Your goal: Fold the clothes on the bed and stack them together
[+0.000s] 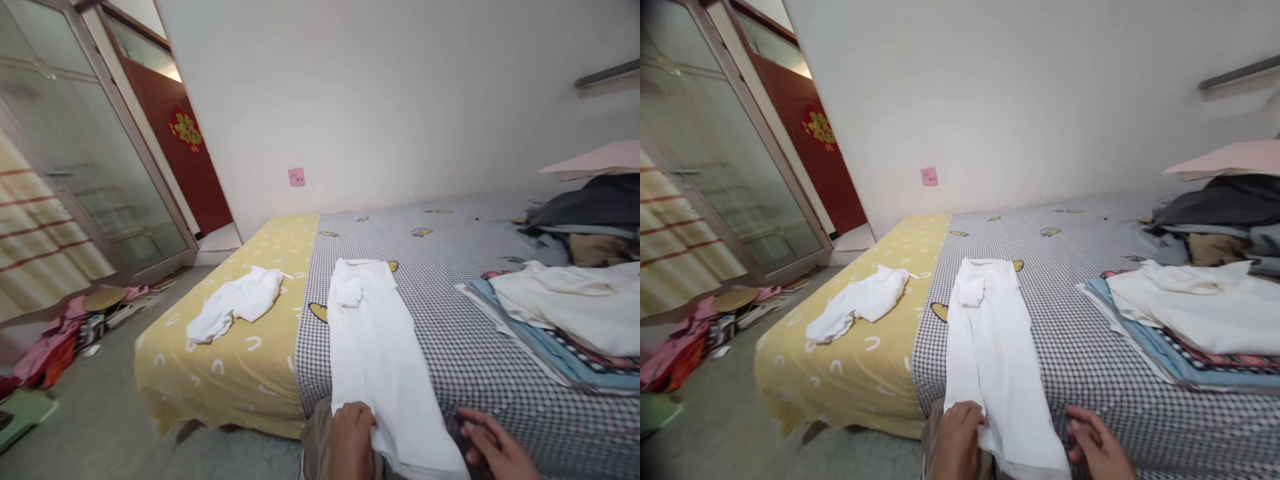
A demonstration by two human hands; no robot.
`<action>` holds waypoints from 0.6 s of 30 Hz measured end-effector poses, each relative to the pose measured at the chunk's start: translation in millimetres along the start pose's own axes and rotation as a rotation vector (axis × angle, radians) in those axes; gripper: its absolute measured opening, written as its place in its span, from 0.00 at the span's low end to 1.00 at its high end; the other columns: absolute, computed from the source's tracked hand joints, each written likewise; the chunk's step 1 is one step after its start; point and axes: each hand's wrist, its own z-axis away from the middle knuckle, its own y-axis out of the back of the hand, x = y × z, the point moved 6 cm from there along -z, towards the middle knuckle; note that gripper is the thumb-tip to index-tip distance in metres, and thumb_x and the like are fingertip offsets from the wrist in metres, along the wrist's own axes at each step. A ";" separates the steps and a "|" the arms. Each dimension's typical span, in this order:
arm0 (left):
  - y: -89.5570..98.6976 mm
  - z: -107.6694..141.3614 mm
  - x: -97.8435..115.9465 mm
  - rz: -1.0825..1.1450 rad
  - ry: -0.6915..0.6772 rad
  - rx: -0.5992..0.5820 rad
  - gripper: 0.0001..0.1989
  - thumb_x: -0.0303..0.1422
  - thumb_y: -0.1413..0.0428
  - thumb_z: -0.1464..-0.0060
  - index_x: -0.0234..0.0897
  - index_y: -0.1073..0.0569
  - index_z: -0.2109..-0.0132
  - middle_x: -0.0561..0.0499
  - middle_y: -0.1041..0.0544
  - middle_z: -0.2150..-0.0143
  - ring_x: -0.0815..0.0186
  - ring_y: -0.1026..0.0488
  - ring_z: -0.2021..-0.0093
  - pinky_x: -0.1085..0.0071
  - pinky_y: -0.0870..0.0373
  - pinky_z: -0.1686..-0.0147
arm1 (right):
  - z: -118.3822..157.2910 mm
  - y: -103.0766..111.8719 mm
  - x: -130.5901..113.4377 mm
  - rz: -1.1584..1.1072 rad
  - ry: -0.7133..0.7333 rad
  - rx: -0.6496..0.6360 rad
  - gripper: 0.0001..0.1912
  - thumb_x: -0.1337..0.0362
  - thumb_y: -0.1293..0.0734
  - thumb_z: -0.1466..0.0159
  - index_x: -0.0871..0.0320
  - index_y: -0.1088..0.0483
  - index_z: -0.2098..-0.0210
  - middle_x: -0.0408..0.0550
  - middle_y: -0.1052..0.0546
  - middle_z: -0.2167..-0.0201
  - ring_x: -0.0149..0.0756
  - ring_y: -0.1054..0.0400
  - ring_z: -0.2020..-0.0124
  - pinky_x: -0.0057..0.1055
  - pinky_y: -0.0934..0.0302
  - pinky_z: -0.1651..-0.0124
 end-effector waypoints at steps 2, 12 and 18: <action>-4.0 1.0 -5.4 0.021 -0.045 0.042 0.19 0.17 0.51 0.53 0.41 0.24 0.60 0.46 0.19 0.55 0.58 0.25 0.56 0.63 0.35 0.58 | -2.4 1.3 -31.5 -0.052 0.098 0.120 0.27 0.45 0.27 0.61 0.54 0.26 0.66 0.44 0.23 0.79 0.35 0.34 0.81 0.32 0.40 0.79; -22.2 4.9 -21.4 -0.097 -0.227 0.208 0.15 0.20 0.47 0.49 0.43 0.26 0.59 0.51 0.18 0.62 0.61 0.23 0.64 0.66 0.35 0.65 | -36.4 -168.8 -128.1 -0.162 -0.091 -0.534 0.36 0.53 0.23 0.47 0.46 0.33 0.41 0.54 0.26 0.42 0.48 0.22 0.54 0.41 0.26 0.55; -30.3 4.4 -20.1 -0.175 -0.360 0.232 0.10 0.25 0.48 0.40 0.46 0.26 0.58 0.50 0.17 0.62 0.63 0.23 0.66 0.67 0.33 0.68 | -109.5 -238.7 -146.9 0.094 0.264 -0.423 0.19 0.55 0.34 0.38 0.55 0.28 0.50 0.60 0.23 0.49 0.49 0.24 0.53 0.49 0.26 0.55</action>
